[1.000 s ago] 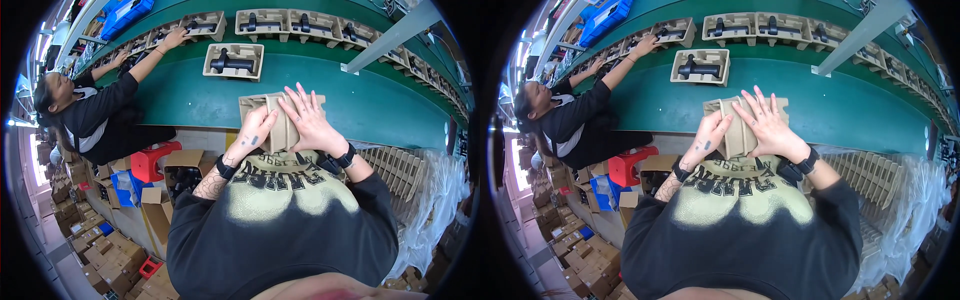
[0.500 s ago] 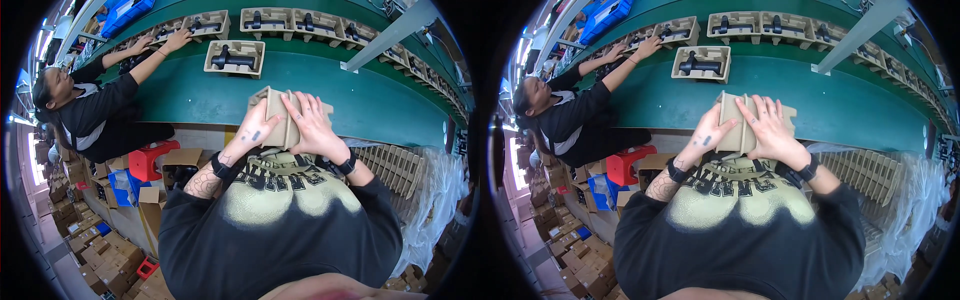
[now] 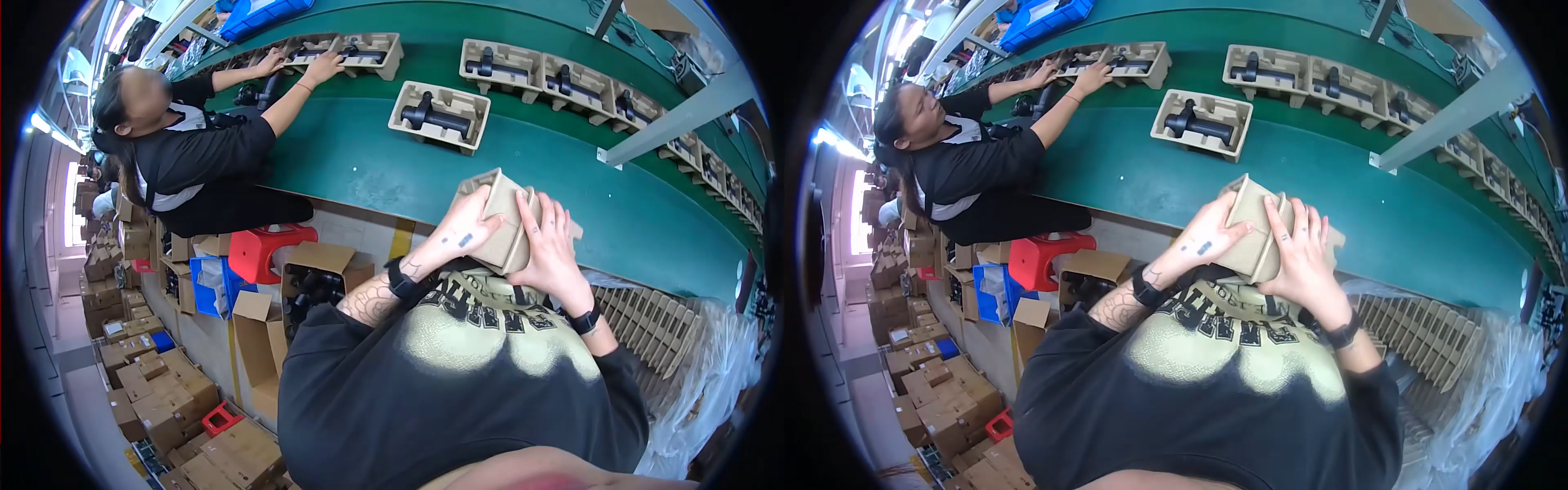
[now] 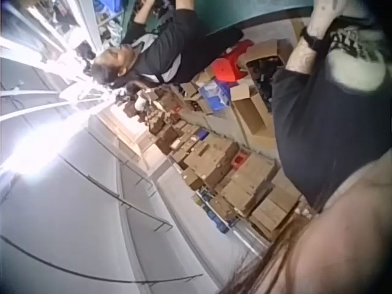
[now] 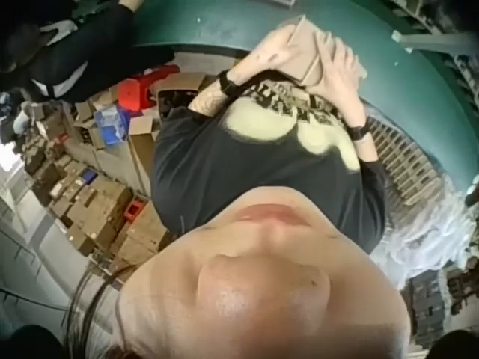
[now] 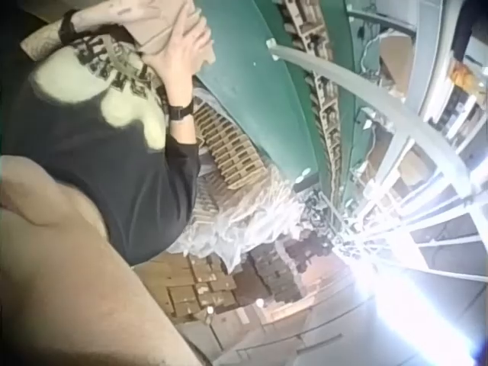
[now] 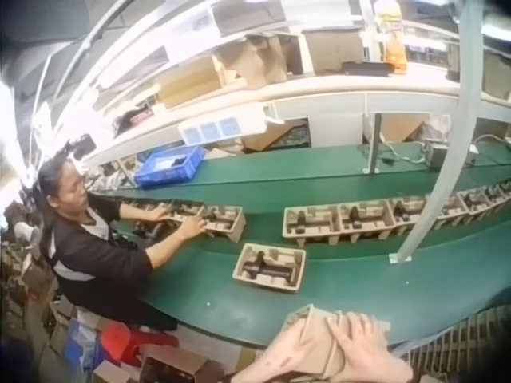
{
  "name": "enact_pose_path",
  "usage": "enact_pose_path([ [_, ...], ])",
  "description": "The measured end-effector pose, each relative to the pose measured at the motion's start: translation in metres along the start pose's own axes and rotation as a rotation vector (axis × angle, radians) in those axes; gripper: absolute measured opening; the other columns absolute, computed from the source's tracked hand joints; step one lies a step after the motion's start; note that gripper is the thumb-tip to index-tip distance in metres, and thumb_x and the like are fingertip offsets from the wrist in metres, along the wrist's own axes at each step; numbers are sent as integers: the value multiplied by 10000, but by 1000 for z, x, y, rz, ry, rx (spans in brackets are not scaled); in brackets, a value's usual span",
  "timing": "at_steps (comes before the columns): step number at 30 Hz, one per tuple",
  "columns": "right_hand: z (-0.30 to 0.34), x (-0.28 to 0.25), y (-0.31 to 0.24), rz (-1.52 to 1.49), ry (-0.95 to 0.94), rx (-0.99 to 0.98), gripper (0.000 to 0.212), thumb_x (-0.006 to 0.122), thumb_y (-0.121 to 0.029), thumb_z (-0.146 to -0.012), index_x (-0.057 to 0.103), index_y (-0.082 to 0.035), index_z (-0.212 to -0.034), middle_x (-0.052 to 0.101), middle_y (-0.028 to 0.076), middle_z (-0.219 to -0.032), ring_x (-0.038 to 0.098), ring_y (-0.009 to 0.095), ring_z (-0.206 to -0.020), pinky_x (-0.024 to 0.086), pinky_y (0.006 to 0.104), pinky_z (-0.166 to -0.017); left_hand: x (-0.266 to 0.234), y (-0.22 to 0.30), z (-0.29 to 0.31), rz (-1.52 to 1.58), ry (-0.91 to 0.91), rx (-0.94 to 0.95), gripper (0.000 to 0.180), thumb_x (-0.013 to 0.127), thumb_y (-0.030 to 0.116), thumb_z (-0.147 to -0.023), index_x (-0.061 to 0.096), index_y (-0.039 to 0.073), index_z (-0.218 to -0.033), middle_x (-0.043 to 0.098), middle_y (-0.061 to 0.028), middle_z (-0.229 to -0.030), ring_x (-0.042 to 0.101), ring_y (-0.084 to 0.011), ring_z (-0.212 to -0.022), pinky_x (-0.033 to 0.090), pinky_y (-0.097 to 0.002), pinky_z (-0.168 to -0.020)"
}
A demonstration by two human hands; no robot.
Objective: The person places cardboard trays onto the assembly line, inserts black plastic components into them, and then stacks the filled trays.
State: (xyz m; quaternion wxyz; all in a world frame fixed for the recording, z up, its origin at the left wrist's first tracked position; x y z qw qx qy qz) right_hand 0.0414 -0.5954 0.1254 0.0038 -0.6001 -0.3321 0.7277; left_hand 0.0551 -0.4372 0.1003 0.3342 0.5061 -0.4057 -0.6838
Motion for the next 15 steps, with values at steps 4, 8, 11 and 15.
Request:
enact_pose_path([
  [4, -5, -3, -7, 34, -39, 48, 1282, 823, -185, -387, 158, -145, -1482, 232, 283, -1390, 252, 520, -1261, 210, 587, -1081, -10, -8, -10, 78, 40, 66, 381, 628, 128, -820, 479, -29, -1133, 630, -208, -961, 631, -335, -908, 494, -390, -805],
  [8, -15, 3, 0, 34, -8, -18, 1281, 814, -183, -398, 137, -145, -1485, 226, 284, -1394, 248, 515, -1269, 213, 584, -1080, 0, 7, -11, -45, 66, -6, 361, 627, 150, -816, 481, -30, -1093, 627, -223, -918, 630, -368, -861, 498, -413, -760],
  [11, -18, 9, 2, -10, 8, 10, 1278, 810, -181, -407, 126, -147, -1486, 224, 286, -1397, 243, 510, -1278, 215, 582, -1081, -11, -7, -10, -28, 76, 1, 355, 621, 157, -816, 482, -27, -1086, 621, -240, -909, 625, -386, -838, 499, -421, -740],
  [15, -15, 7, -7, -29, -46, 45, 1248, 817, -172, -428, 152, -176, -1484, 228, 287, -1389, 247, 519, -1277, 222, 637, -1046, -16, -17, -11, 94, 117, 128, 344, 607, 162, -820, 478, -25, -1077, 608, -272, -905, 613, -415, -818, 496, -439, -718],
])
Point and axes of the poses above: each hand's wrist, its own z-axis away from the middle knuckle, its own x-axis out of the palm, y = z × x, the point moved 3 cm from there along -z, towards the middle knuckle
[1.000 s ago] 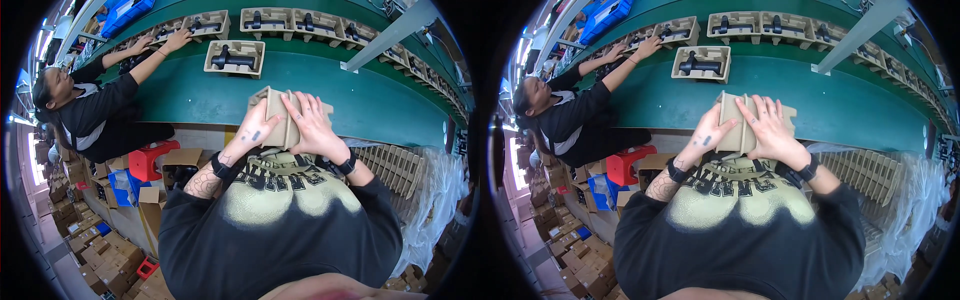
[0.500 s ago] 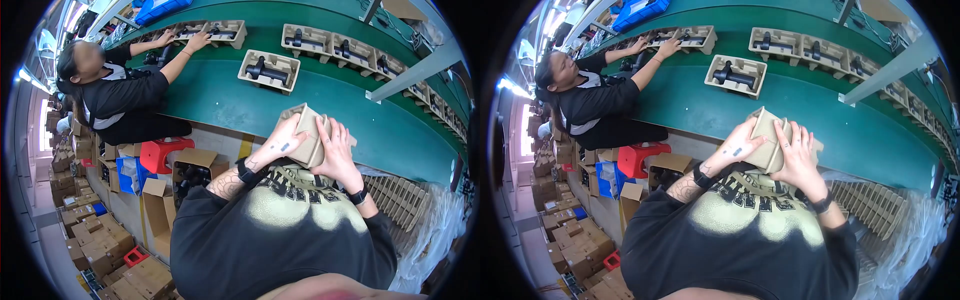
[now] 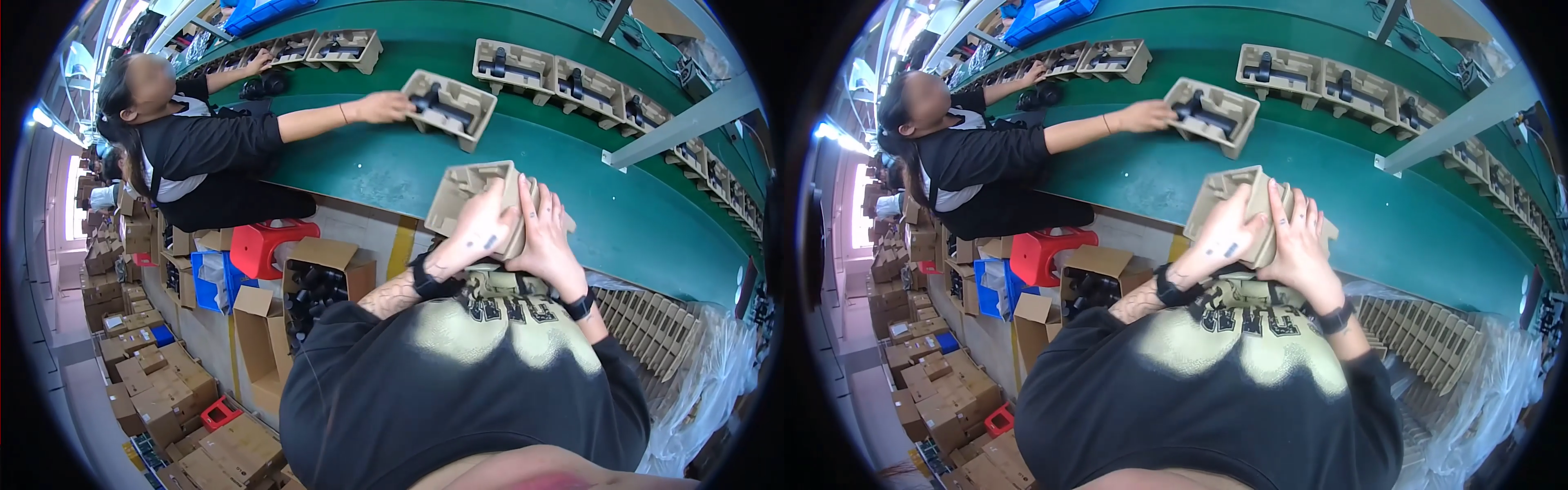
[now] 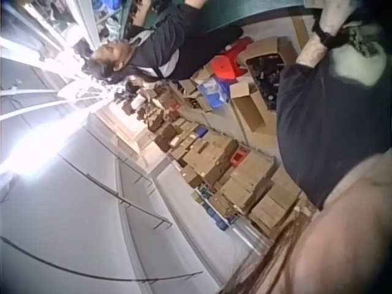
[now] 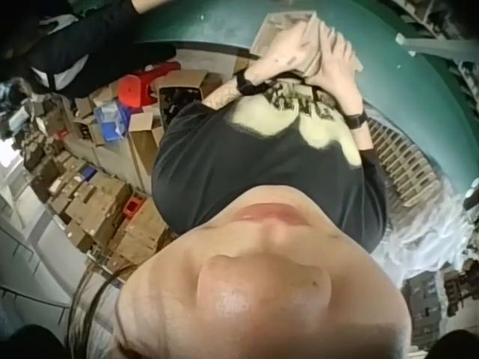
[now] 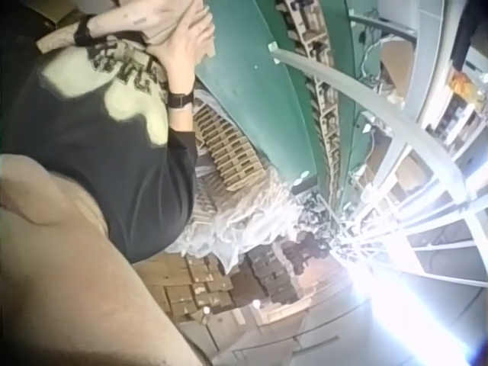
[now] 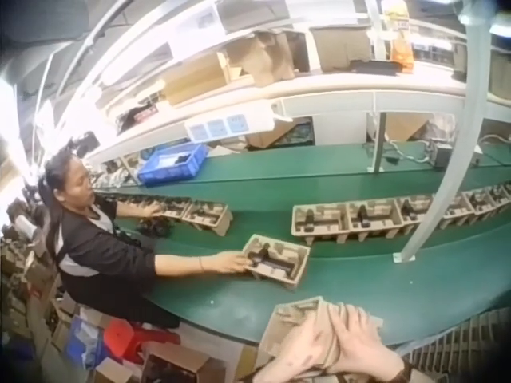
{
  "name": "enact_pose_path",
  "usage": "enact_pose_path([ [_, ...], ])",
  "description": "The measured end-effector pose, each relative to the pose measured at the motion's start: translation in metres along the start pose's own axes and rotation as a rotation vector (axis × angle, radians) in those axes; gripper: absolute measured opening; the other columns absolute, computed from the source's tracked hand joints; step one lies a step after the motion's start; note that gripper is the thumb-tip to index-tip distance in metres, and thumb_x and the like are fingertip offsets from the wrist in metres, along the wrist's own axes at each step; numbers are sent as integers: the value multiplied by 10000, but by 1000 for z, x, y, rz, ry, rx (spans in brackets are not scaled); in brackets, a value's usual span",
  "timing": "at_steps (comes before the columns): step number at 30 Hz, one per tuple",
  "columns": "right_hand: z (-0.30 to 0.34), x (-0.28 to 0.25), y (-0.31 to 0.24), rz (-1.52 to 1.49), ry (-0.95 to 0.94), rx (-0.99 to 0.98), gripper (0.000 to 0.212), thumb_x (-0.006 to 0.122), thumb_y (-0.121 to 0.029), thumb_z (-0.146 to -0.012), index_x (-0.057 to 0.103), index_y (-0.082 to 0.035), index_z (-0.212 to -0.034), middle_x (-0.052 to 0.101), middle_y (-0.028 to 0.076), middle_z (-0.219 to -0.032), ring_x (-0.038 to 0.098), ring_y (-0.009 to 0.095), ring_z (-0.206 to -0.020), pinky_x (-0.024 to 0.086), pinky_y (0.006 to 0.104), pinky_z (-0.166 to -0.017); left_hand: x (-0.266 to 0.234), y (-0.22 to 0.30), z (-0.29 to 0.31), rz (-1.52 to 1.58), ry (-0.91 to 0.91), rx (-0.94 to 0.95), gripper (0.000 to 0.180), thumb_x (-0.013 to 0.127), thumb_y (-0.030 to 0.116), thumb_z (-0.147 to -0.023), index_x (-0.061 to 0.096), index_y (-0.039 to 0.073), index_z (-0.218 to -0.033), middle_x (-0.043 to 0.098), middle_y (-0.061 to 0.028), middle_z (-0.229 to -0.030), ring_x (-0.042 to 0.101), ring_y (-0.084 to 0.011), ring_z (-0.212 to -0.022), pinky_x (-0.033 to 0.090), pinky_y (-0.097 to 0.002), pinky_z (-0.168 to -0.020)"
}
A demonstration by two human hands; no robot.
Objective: The person places cardboard trays onto the assembly line, inserts black plastic components into them, and then stacks the filled trays.
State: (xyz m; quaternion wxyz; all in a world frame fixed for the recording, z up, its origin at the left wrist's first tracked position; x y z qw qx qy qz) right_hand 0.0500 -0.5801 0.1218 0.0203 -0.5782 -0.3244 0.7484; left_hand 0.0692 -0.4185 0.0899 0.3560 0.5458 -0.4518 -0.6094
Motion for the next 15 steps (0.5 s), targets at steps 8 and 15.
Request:
enact_pose_path([
  [8, -10, 8, -4, 2, -9, 11, 1242, 802, -179, -458, 107, -163, -1487, 215, 301, -1398, 228, 556, -1271, 209, 623, -1065, -21, -2, 1, -81, 26, -75, 330, 602, 161, -821, 482, -13, -1075, 606, -281, -898, 605, -437, -816, 500, -439, -718],
  [15, -22, 6, 3, 17, -48, 44, 1242, 806, -196, -459, 110, -204, -1487, 205, 298, -1417, 216, 528, -1302, 219, 598, -1074, -35, -6, -2, -187, 149, -8, 319, 619, 119, -818, 500, -2, -1088, 655, -205, -937, 659, -324, -816, 518, -407, -723],
])
Point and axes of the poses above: each hand's wrist, its own z-axis away from the middle knuckle, its own x-axis out of the palm, y = z × x, the point moved 3 cm from there along -z, towards the middle knuckle
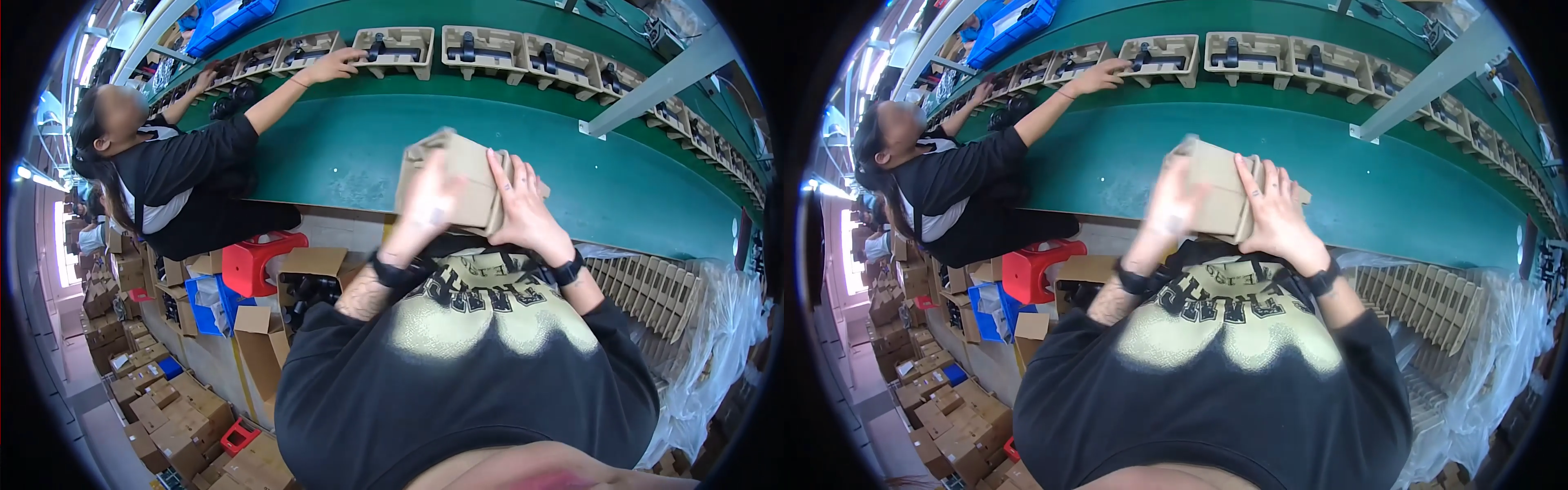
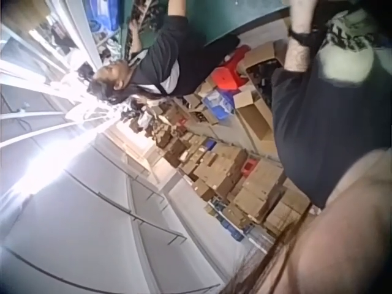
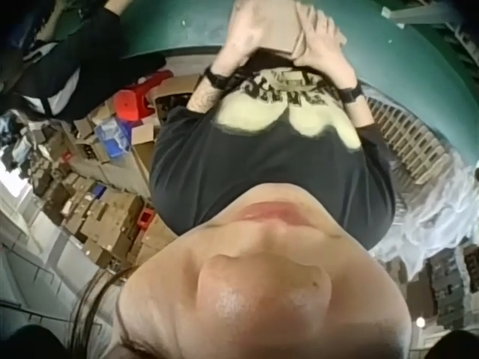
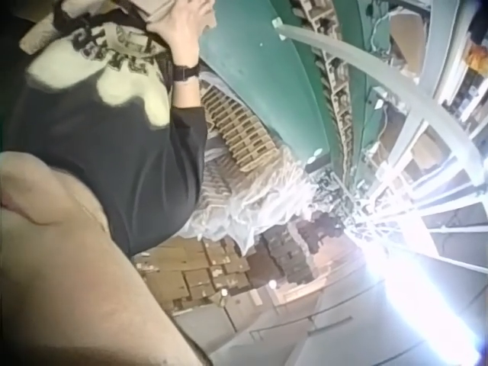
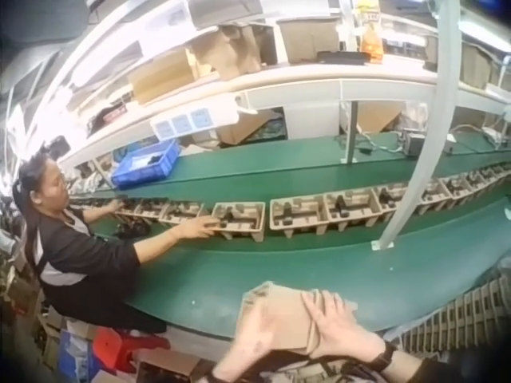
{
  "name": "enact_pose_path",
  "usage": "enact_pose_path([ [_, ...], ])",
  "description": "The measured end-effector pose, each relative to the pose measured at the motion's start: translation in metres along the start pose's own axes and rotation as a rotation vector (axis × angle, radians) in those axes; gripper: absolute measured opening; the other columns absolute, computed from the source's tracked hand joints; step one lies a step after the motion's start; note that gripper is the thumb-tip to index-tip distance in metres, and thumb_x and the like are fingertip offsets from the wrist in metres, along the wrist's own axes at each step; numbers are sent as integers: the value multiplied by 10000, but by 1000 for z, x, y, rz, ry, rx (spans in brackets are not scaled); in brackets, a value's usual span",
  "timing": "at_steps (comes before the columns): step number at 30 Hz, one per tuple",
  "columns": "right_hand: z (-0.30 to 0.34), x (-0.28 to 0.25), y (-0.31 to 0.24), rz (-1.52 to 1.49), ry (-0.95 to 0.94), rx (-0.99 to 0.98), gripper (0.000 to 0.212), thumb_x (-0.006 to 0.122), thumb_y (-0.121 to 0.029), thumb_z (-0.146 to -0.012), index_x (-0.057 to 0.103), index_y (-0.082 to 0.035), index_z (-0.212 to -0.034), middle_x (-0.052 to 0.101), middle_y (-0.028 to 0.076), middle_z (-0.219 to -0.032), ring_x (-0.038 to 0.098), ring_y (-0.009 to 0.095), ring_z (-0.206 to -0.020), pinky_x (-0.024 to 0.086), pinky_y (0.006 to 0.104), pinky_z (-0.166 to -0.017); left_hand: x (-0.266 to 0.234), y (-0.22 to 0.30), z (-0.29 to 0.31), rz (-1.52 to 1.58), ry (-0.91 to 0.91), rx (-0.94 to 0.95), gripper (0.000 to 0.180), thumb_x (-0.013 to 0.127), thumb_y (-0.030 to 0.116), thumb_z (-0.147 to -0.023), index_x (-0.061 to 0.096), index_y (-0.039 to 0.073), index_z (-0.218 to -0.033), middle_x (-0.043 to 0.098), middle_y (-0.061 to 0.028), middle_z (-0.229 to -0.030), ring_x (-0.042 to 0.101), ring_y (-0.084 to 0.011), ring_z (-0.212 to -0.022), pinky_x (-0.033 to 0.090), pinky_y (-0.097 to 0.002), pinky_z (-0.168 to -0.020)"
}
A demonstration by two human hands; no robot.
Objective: The person places cardboard trays onto the assembly line, inserts black plastic components into them, and then stacks the filled trays.
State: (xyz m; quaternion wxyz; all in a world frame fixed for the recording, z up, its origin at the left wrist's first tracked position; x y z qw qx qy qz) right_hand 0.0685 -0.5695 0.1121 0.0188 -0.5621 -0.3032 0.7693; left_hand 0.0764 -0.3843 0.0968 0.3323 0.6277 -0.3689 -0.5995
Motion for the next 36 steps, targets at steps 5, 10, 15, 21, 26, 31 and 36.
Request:
enact_pose_path([
  [5, 0, 16, 25, -246, 109, -44, 1253, 801, -189, -446, 105, -217, -1488, 188, 276, -1441, 199, 473, -1340, 216, 546, -1101, -84, -36, -19, 446, 217, -125, 372, 599, 180, -832, 467, 8, -1135, 647, -255, -891, 648, -396, -801, 518, -447, -695],
  [10, -3, 40, 71, -285, 205, -184, 1199, 802, -185, -440, 184, -181, -1468, 171, 255, -1459, 159, 406, -1377, 195, 514, -1120, -108, -71, -54, -549, 243, -177, 356, 583, 221, -842, 479, -17, -1085, 639, -279, -861, 636, -414, -824, 505, -483, -682],
  [15, 11, 59, 125, -466, 247, -71, 924, 747, -146, -566, 335, -89, -1391, 359, 247, -1373, 355, 385, -1292, 314, 487, -1069, -146, -214, -79, -857, 197, -402, 341, 578, 298, -861, 533, -9, -1000, 640, -240, -877, 628, -391, -837, 479, -492, -703],
  [21, -15, 97, 130, -586, 306, 653, 558, 591, -83, -743, 465, -4, -1281, 631, 143, -1027, 617, 252, -917, 496, 321, -795, -97, -147, -67, -438, 370, -73, 417, 571, 467, -833, 624, 54, -806, 624, -143, -776, 608, -329, -739, 473, -444, -692],
  [26, -37, 96, 84, -673, 558, 319, 457, 557, -34, -778, 515, 27, -1229, 660, 152, -969, 640, 182, -874, 506, 313, -747, -32, -142, -49, -153, -215, -237, 359, 622, 345, -787, 654, 27, -950, 676, -168, -857, 656, -315, -752, 513, -367, -692],
  [31, -46, 79, -1, -546, 694, 317, 414, 502, 5, -788, 525, 64, -1197, 646, 141, -1051, 608, 144, -924, 483, 297, -822, -99, -121, -31, 51, -42, -200, 265, 594, 213, -756, 628, 14, -928, 660, -183, -801, 655, -307, -711, 505, -372, -656],
  [36, -47, 112, -8, -921, 599, 275, 460, 492, 16, -771, 507, 59, -1229, 640, 145, -1064, 608, 141, -944, 484, 285, -823, -119, -139, -30, -103, -72, -200, 180, 574, 158, -719, 592, 29, -844, 604, -183, -679, 609, -335, -638, 472, -391, -595],
])
Point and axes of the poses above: each hand's wrist, its own z-axis away from the middle knuckle, its own x-axis out of the palm, y = z × x, the point moved 3 cm from there along -z, towards the middle knuckle
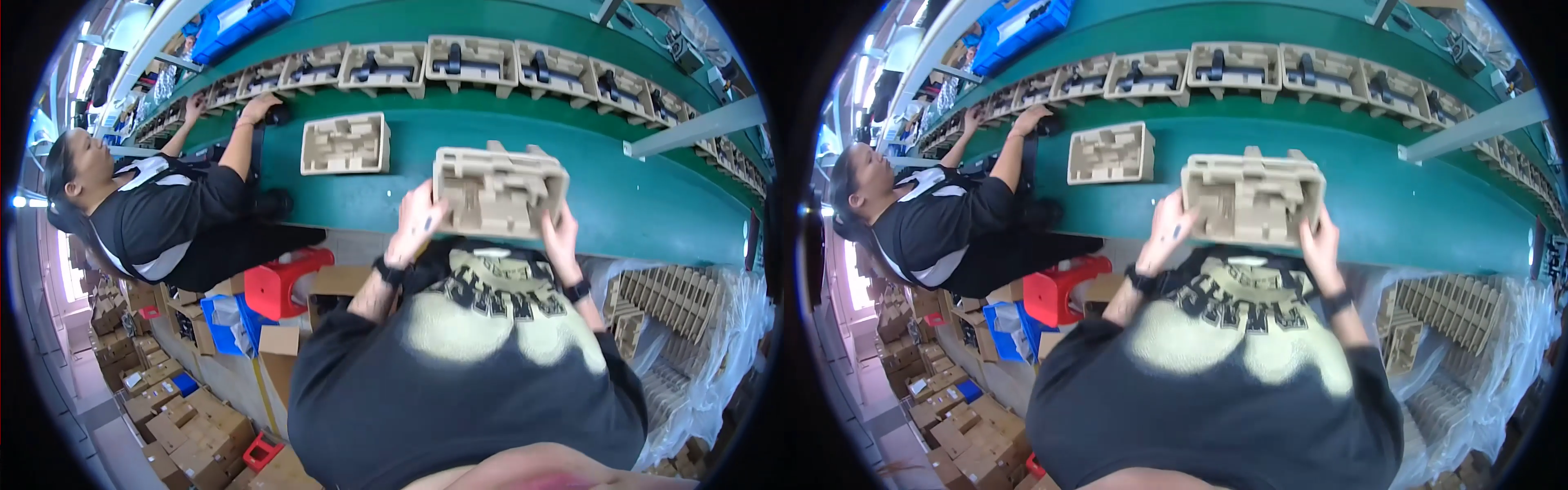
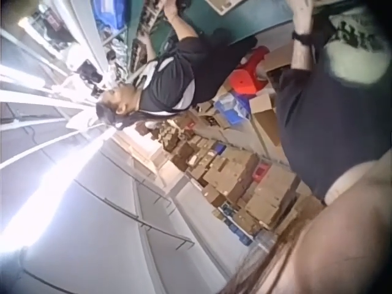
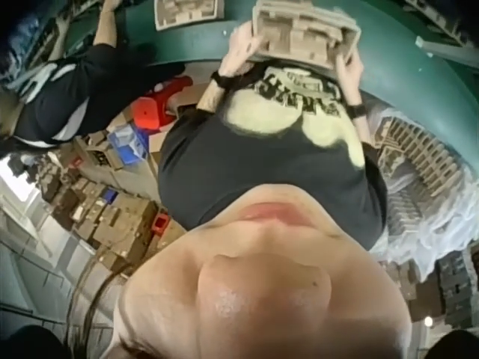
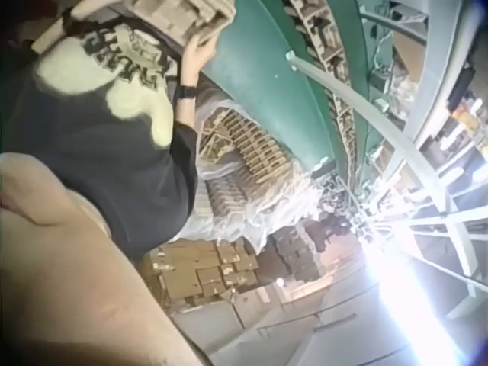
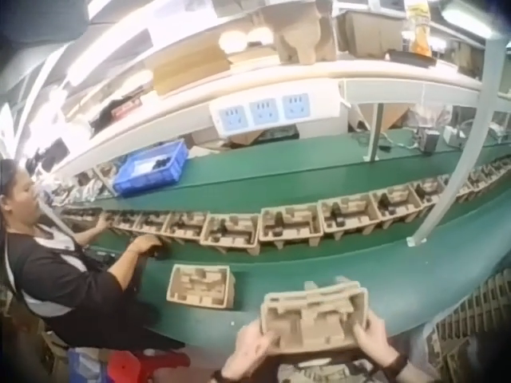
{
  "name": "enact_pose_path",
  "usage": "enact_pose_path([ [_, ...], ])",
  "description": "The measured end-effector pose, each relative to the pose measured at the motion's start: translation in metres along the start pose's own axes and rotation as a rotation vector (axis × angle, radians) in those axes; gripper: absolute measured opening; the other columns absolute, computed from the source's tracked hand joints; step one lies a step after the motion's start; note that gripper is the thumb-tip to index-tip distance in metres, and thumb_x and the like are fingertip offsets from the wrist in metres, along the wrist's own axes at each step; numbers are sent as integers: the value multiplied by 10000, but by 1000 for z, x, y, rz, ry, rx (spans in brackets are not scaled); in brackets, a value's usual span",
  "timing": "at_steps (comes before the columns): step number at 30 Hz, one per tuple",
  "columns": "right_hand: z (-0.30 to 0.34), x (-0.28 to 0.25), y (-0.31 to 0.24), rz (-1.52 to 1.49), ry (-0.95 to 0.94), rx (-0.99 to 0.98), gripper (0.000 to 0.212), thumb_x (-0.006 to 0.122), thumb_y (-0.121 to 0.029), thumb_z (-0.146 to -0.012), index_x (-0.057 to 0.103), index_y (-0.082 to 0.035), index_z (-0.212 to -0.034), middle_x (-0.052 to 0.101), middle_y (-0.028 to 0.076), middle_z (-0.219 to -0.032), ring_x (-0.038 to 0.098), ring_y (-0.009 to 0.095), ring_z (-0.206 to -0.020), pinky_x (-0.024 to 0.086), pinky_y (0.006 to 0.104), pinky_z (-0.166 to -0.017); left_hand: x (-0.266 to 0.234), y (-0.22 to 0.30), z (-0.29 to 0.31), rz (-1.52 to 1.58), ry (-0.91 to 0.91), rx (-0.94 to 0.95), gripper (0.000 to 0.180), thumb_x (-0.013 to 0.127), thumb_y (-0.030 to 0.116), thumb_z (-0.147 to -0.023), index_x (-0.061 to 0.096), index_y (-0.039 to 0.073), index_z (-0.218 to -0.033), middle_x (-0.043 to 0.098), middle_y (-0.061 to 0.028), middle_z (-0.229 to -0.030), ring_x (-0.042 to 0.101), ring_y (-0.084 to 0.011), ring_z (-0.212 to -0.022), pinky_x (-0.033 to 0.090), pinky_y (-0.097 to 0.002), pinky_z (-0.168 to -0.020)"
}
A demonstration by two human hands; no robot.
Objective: The person places cardboard trays onto the assembly line, inserts black plastic components into them, and then stacks the filled trays.
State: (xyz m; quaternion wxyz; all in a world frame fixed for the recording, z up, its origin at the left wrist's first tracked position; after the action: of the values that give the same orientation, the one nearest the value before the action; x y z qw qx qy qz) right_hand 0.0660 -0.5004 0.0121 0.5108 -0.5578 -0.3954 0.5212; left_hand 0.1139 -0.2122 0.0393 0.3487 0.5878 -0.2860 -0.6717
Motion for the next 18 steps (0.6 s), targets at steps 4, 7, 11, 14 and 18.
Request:
enact_pose_path([
  [4, -33, 18, 2, 180, -175, 160, 490, 503, 16, -768, 495, 58, -1257, 650, 108, -1015, 608, 122, -880, 492, 268, -770, -5, -25, -9, 75, 64, 6, 161, 579, 148, -732, 575, 26, -837, 572, -174, -635, 561, -314, -564, 460, -376, -569],
  [7, -32, 19, -14, 355, -241, 328, 503, 517, 25, -756, 507, 52, -1258, 667, 67, -914, 607, 89, -753, 500, 243, -670, -19, -21, 10, 234, 90, 18, 139, 592, 146, -756, 563, 25, -819, 549, -152, -601, 529, -281, -525, 445, -358, -544],
  [11, -31, 16, -49, -119, -137, 0, 575, 512, 17, -740, 458, 45, -1311, 668, 53, -870, 600, 99, -661, 485, 224, -570, -60, 1, 8, 308, 63, 19, 143, 615, 122, -807, 522, 27, -757, 515, -61, -567, 482, -156, -515, 401, -294, -501],
  [14, -43, 20, -73, -250, -299, 205, 608, 498, 39, -742, 411, 47, -1344, 666, 57, -901, 607, 89, -682, 479, 202, -578, -70, 5, 4, 169, -27, -79, 221, 627, 96, -847, 474, 34, -700, 493, 38, -580, 438, -21, -560, 359, -227, -483],
  [18, -43, 35, -76, -21, -302, 104, 650, 510, 56, -729, 394, 29, -1368, 650, 26, -857, 536, 28, -635, 440, 164, -583, -71, 7, 13, -20, 146, -47, 329, 634, 140, -874, 400, 53, -659, 464, 71, -587, 396, -15, -552, 311, -204, -469],
])
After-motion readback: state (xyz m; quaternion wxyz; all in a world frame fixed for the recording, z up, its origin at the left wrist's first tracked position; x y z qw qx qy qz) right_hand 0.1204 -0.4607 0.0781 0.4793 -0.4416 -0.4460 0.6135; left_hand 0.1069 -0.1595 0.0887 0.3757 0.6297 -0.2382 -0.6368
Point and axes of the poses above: each hand's wrist, its own z-axis away from the middle knuckle, its own x-axis out of the palm, y = z × x, the point moved 3 cm from there along -z, towards the middle knuckle
